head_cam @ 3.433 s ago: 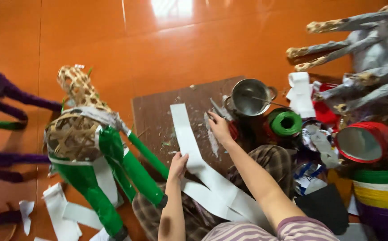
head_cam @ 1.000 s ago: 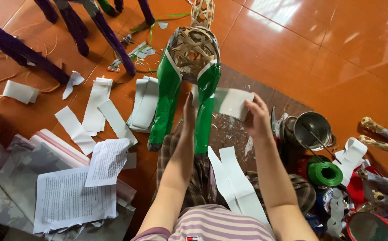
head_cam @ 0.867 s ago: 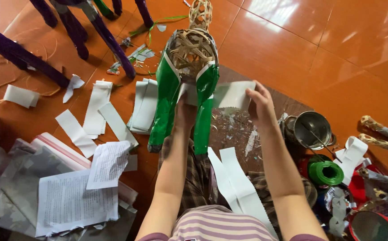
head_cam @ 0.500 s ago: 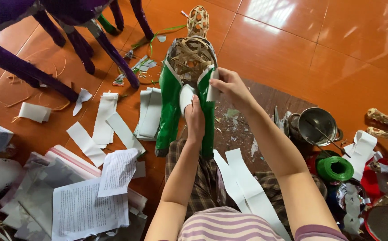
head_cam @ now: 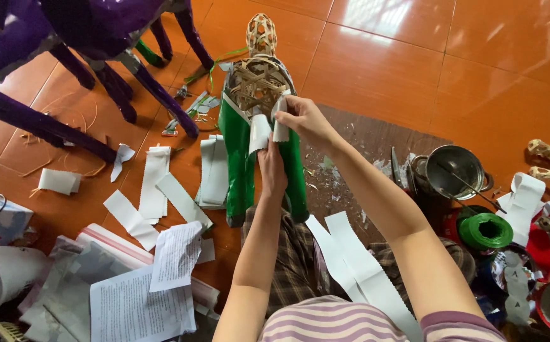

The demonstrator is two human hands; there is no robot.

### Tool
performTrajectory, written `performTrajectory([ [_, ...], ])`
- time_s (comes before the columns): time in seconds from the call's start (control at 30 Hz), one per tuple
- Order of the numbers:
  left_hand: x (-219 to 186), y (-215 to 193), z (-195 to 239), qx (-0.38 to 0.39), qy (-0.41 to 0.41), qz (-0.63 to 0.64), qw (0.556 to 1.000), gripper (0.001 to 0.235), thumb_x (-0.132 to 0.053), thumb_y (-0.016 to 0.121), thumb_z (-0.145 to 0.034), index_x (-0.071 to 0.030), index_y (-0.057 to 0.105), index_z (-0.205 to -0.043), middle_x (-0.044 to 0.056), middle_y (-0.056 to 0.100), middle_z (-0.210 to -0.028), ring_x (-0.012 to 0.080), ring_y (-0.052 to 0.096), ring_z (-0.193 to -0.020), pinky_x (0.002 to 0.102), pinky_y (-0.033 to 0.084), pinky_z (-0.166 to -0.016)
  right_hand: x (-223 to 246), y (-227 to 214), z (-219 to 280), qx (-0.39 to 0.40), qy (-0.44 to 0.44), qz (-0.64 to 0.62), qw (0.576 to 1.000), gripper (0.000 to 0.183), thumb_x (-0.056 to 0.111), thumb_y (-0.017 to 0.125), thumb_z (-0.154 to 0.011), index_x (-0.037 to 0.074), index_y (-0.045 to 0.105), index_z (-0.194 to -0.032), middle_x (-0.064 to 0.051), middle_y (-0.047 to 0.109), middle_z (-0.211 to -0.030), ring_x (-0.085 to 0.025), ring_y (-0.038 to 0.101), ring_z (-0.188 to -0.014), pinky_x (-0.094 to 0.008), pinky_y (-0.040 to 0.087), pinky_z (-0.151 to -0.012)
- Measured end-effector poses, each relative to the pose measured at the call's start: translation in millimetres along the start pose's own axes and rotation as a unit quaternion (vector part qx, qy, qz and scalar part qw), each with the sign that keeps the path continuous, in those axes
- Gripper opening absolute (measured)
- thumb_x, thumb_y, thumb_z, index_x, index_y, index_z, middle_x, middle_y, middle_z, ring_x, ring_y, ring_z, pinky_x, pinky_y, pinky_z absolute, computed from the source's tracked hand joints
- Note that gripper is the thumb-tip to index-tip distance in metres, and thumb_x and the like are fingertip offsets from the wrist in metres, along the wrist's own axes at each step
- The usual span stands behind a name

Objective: Applying paper strips to a giraffe sculpture and cutting them with scissors

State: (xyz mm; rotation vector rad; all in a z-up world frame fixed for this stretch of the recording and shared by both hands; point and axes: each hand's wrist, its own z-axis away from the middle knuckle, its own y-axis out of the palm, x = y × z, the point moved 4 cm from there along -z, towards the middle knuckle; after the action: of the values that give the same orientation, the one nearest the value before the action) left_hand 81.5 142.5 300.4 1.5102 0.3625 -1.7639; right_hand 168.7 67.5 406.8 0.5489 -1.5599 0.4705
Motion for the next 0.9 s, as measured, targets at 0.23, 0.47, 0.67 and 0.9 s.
performTrajectory([
  [0.23,-2.3,0.1,-2.8,-0.011,-0.102,0.167,0.981,0.071,-0.05,0.06,-0.102,0.009,0.044,-0.138,0.034,0.058,-0.13,0.0423,0.063,-0.118,0.055,0.047,-0.103,-43.7,-12.5,-13.5,0.098,-0.159,0.199,0.962,0.009,0.013,0.064,-0.099,0.005,0.069,-0.095,-0.008,0.067,-0.094,-0.021,0.061,-0.091,-0.035,0.05,-0.079],
  [0.47,32.8,-8.7,-16.8,-0.033,-0.063,0.157,0.985,0.061,-0.055,0.047,-0.107,0.001,0.069,-0.12,0.018,0.075,-0.105,0.0232,0.074,-0.086,0.039,0.061,-0.084,-16.2,0.0,3.3,0.157,-0.475,0.62,0.604,0.039,0.041,0.064,-0.095,0.01,0.07,-0.117,-0.005,0.068,-0.129,-0.022,0.046,-0.145,-0.053,0.011,-0.128],
  [0.67,-32.5,6.4,10.8,-0.075,-0.045,0.046,0.995,0.08,-0.064,0.05,-0.101,0.015,0.054,-0.115,0.028,0.059,-0.106,0.0266,0.057,-0.093,0.05,0.051,-0.09,-63.2,3.2,-24.8,0.17,-0.499,0.65,0.548,0.04,0.057,0.051,-0.097,0.022,0.064,-0.082,0.004,0.059,-0.092,-0.019,0.057,-0.116,-0.058,0.013,-0.128],
  [0.9,-60.0,3.8,25.0,-0.056,0.041,-0.009,0.998,0.067,-0.049,0.041,-0.109,-0.016,0.047,-0.051,-0.002,0.039,-0.044,0.0077,0.029,-0.037,0.024,0.03,-0.042,-86.8,16.8,-36.2,0.165,-0.496,0.646,0.557,0.028,0.043,0.052,-0.09,0.019,0.061,-0.081,-0.003,0.058,-0.089,-0.025,0.061,-0.089,-0.056,0.027,-0.117],
])
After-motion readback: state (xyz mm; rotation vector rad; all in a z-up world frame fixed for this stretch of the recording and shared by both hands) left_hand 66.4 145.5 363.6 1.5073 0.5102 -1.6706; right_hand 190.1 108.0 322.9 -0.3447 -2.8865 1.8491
